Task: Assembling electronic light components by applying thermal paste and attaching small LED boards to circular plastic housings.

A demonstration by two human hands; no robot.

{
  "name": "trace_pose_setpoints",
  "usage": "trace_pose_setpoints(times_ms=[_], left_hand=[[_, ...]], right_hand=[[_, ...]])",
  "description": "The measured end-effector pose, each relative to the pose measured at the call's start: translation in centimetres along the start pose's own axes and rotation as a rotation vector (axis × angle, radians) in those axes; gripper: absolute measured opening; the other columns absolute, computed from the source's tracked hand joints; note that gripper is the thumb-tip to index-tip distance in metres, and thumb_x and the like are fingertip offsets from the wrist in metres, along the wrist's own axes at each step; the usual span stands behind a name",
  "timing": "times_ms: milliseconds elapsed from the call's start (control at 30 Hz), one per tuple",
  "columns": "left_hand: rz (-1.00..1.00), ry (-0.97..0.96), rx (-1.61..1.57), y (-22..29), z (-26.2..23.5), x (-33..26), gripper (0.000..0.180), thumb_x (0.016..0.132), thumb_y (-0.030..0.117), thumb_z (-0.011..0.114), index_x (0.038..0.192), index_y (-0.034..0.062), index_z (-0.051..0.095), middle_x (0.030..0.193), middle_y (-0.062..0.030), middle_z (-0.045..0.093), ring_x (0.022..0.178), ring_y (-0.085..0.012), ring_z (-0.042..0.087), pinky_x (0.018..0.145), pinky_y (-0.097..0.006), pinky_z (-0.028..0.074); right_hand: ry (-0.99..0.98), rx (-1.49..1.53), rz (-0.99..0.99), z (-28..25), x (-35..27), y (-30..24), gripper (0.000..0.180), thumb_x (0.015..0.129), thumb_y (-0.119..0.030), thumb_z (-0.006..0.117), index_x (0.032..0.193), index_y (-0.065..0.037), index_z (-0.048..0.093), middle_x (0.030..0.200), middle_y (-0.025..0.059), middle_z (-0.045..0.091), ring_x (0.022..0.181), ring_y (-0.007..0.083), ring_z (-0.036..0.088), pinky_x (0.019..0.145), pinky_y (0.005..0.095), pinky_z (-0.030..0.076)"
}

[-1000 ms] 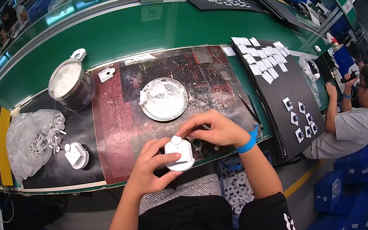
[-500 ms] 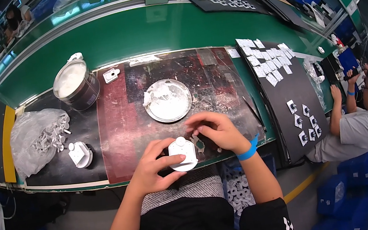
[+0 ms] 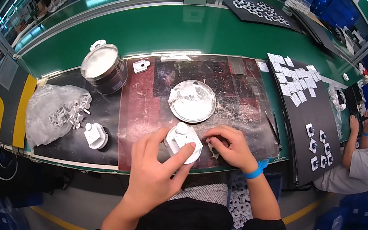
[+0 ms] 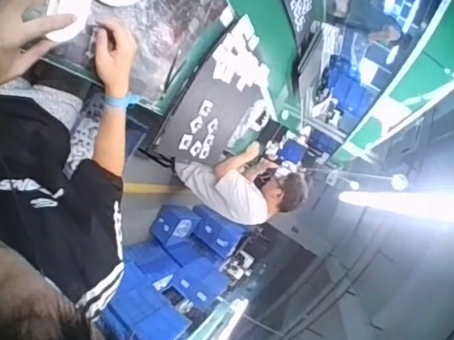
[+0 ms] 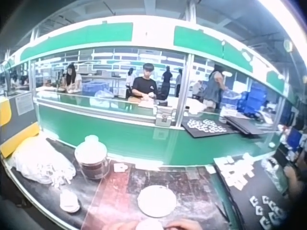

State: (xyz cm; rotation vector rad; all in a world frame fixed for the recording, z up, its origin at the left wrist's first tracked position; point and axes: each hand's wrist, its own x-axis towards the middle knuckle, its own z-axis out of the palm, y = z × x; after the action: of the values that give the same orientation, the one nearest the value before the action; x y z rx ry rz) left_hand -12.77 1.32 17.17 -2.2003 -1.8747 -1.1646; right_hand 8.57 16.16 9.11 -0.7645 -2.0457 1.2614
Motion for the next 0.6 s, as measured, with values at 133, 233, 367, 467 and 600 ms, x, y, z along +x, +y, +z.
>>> trace_pose_setpoints(times_ms=[133,233,367,467,600], left_hand=[[-0.102,-0.01,-0.152,0.9,-1.0,0.6,0.046,0.076,0.015,0.088,0.12,0.0195,0.076,0.131,-0.0176,0.06,0.113,-0.036,0.058,0.097,-0.044,0.048],[-0.176,-0.064,-0.436,1.2,-1.7,0.7,0.047,0.075,0.013,0.089,0.119,0.015,0.075,0.129,-0.0173,0.062,0.112,-0.035,0.06,0.099,-0.042,0.047],[-0.178,-0.073,-0.539,1.5,-2.3,0.7,0.048,0.074,0.011,0.089,0.119,0.0101,0.073,0.13,-0.0172,0.065,0.115,-0.0341,0.062,0.101,-0.041,0.047],[-0.136,-0.089,-0.633,1.4,-2.4,0.7,0.046,0.079,0.016,0.087,0.123,0.0115,0.071,0.131,-0.0167,0.064,0.111,-0.0325,0.061,0.096,-0.041,0.048],[-0.14,-0.101,-0.844,1.1,-2.4,-0.1,0.051,0.079,0.015,0.088,0.127,0.0119,0.07,0.134,-0.0194,0.065,0.118,-0.0325,0.063,0.102,-0.04,0.048]], right_hand=[[-0.023,-0.046,-0.017,-0.1,0.2,-1.1,0.019,0.095,0.003,0.064,0.111,-0.002,0.074,0.096,0.0073,0.071,0.081,0.0128,0.065,0.067,0.025,0.048],[-0.031,-0.072,-0.022,-0.2,0.1,-1.4,0.02,0.094,0.003,0.064,0.11,-0.002,0.074,0.095,0.0078,0.071,0.082,0.0148,0.066,0.069,0.0262,0.049],[-0.047,-0.088,-0.037,-0.2,0.2,-1.8,0.019,0.092,0.003,0.065,0.108,-0.001,0.074,0.095,0.0094,0.072,0.083,0.019,0.068,0.072,0.029,0.051],[-0.048,-0.11,-0.073,-0.6,0.1,-1.6,0.017,0.092,0.003,0.066,0.106,-0.001,0.074,0.094,0.0101,0.072,0.084,0.021,0.068,0.075,0.0304,0.052],[-0.049,-0.11,-0.058,-0.5,0.0,-1.5,0.016,0.092,0.002,0.067,0.105,-0.001,0.074,0.094,0.0104,0.072,0.085,0.0223,0.069,0.075,0.0316,0.053]])
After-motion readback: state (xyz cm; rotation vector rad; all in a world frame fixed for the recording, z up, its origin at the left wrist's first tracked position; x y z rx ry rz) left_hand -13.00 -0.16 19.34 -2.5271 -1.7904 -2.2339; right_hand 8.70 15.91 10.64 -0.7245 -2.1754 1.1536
